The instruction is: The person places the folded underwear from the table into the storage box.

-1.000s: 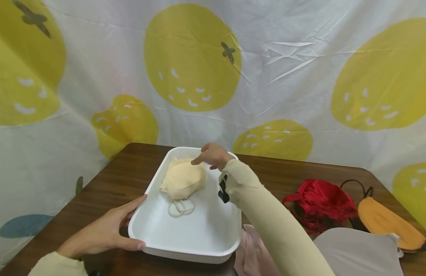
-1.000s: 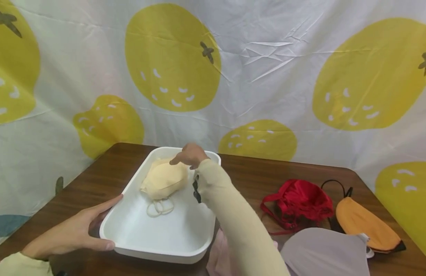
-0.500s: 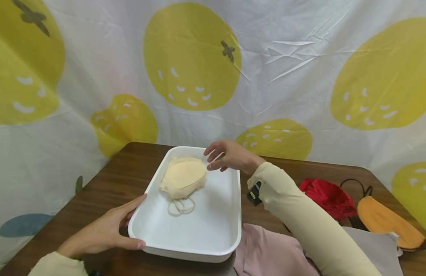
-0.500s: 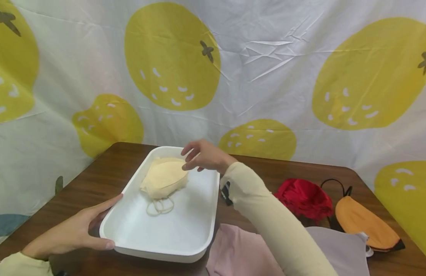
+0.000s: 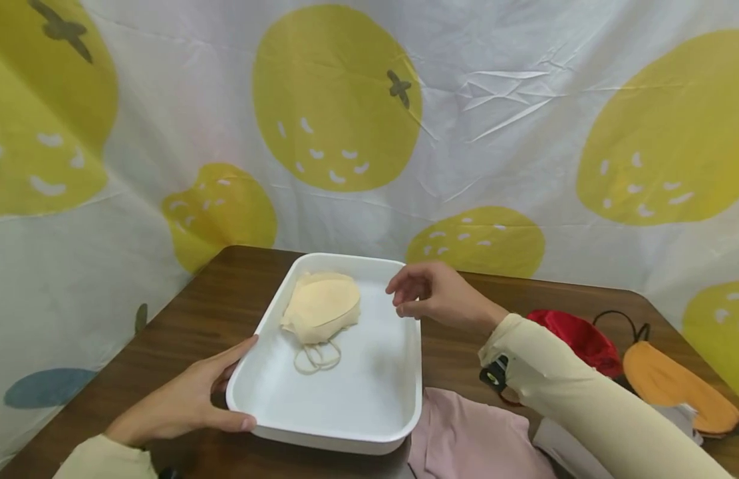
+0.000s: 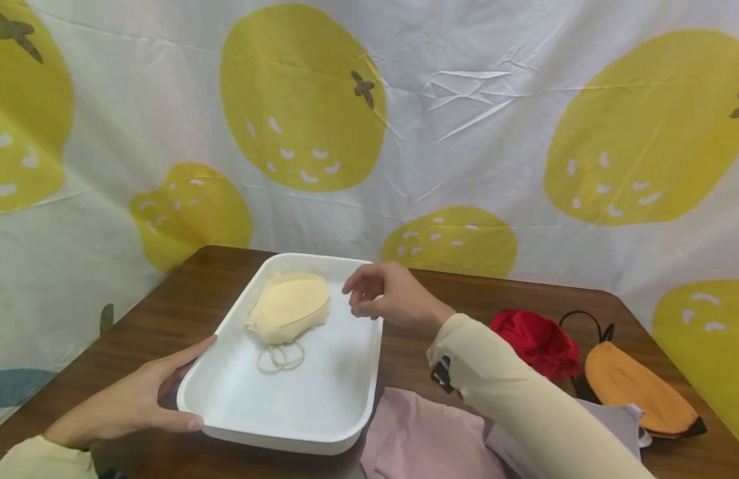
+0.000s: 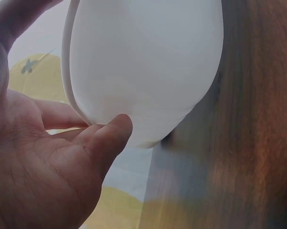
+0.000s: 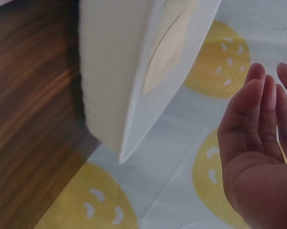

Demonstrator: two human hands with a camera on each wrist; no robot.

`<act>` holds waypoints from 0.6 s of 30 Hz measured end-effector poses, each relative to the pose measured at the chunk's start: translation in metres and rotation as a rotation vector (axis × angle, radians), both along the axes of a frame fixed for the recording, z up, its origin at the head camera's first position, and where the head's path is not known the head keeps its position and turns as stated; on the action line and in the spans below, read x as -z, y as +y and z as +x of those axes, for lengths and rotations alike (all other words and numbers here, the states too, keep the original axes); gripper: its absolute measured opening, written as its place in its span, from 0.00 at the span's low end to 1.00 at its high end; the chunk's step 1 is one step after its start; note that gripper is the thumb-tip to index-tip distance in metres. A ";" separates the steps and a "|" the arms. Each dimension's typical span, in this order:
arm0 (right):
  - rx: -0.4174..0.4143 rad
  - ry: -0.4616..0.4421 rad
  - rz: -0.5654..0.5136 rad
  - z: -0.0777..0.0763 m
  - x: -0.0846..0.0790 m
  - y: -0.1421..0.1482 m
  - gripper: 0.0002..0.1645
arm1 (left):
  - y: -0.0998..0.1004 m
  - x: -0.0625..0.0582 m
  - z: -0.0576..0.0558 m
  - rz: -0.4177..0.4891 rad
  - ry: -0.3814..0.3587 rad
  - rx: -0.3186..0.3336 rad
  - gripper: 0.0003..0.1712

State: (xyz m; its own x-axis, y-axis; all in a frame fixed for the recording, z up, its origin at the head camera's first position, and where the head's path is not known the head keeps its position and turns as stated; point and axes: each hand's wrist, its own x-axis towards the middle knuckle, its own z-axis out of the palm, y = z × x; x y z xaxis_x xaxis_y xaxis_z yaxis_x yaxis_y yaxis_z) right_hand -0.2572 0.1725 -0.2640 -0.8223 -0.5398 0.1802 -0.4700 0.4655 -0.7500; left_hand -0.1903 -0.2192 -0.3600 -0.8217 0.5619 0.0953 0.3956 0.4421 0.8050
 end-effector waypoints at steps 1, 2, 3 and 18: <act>0.003 -0.011 0.002 0.002 0.000 0.003 0.15 | 0.000 0.000 0.000 -0.002 0.002 -0.002 0.66; 0.005 -0.021 0.007 0.004 0.000 0.007 0.15 | -0.001 0.000 0.000 -0.004 0.006 -0.003 0.66; 0.004 -0.035 0.012 0.006 0.001 0.011 0.15 | -0.002 0.000 0.000 0.001 0.006 -0.001 0.67; -0.182 -0.193 0.217 0.034 0.020 0.072 0.17 | 0.000 -0.002 0.000 0.007 -0.043 0.002 0.67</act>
